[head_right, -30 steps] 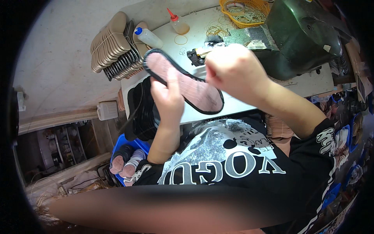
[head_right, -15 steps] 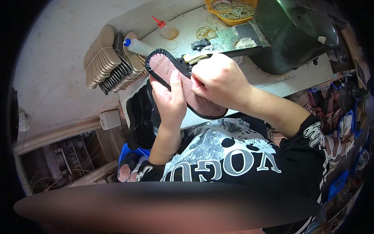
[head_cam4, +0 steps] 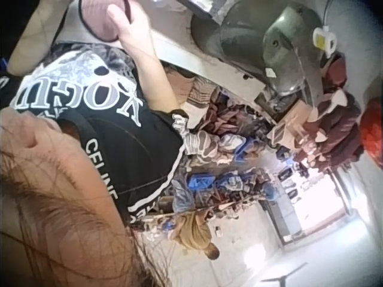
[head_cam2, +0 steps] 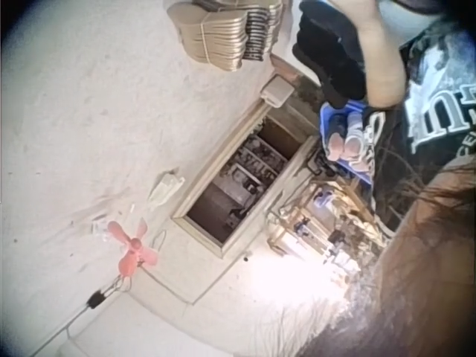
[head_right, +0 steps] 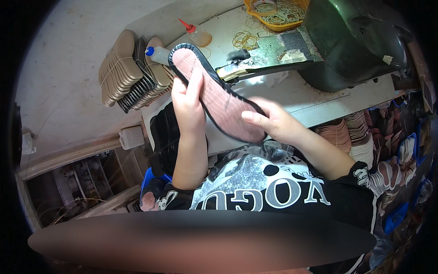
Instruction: Applying glue and assembling shoe soles and borders in a factory workshop.
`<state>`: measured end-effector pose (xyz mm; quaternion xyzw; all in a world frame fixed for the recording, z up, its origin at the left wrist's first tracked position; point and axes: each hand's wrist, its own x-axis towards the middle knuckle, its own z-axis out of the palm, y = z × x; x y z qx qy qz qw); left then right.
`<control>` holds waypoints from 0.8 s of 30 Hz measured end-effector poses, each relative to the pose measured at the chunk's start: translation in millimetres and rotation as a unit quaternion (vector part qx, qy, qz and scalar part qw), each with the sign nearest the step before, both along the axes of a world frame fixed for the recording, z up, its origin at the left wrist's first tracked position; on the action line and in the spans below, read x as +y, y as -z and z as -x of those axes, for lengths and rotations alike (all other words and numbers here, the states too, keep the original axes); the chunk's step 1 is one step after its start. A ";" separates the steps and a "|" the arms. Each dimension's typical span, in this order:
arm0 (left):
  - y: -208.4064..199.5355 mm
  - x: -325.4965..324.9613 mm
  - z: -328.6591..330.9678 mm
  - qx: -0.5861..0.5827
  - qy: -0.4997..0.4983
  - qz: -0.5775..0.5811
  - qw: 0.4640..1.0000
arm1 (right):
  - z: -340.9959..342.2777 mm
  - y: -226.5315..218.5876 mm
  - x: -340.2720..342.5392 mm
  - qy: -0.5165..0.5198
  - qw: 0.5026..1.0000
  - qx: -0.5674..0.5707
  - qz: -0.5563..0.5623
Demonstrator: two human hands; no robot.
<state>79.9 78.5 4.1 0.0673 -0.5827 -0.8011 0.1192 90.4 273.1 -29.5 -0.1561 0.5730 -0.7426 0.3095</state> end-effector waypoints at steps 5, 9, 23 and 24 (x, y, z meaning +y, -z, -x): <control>60.5 -24.5 36.1 -0.019 -0.127 0.373 0.919 | -25.1 -0.6 -1.7 -0.057 0.985 -0.161 -0.011; 57.8 -15.7 50.1 -0.006 -0.125 0.368 0.922 | -25.1 -1.7 -4.9 0.040 0.984 -0.170 0.025; 43.4 -39.0 70.0 -0.107 -0.015 0.044 0.993 | 32.0 4.2 -40.4 0.036 0.982 -0.180 0.052; 38.0 -34.8 53.4 -0.051 0.009 -0.092 0.994 | 25.7 -6.3 -43.3 0.024 0.977 -0.198 0.075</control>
